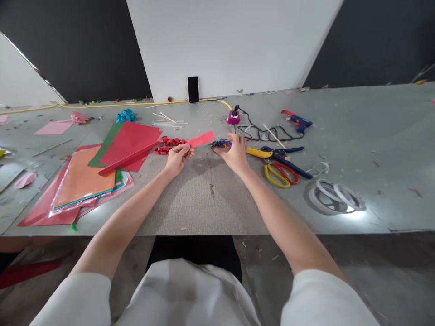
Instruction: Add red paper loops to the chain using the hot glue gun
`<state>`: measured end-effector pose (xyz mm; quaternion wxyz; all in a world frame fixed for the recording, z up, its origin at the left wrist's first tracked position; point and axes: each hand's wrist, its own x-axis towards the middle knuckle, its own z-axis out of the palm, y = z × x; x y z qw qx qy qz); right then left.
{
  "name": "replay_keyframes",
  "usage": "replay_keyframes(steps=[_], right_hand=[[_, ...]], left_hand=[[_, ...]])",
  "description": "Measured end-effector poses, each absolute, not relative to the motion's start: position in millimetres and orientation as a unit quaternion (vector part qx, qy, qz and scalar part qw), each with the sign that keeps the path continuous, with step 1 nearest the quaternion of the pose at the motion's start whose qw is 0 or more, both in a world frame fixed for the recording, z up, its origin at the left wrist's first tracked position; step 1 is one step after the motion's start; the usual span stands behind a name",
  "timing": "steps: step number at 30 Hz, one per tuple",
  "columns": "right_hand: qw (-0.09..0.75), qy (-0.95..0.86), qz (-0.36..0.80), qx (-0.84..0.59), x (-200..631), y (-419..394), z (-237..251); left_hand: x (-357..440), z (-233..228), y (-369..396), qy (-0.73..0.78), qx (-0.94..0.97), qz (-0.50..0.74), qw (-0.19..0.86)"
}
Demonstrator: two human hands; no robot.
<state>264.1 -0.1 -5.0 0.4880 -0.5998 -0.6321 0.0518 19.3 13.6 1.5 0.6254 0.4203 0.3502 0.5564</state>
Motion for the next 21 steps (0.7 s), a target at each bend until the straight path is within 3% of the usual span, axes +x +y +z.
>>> replay_keyframes(steps=[3,8,21], right_hand=[[0.524,-0.662,0.221,-0.488,248,-8,6],[0.539,-0.645,0.343,-0.42,230,-21,14],[0.581,-0.595,0.357,-0.425,223,-33,17]], left_hand=[[20,5,9,0.314,0.428,0.528,0.663],[20,5,4,0.3,0.448,0.47,0.698],[21,7,1,0.294,0.461,0.423,0.723]])
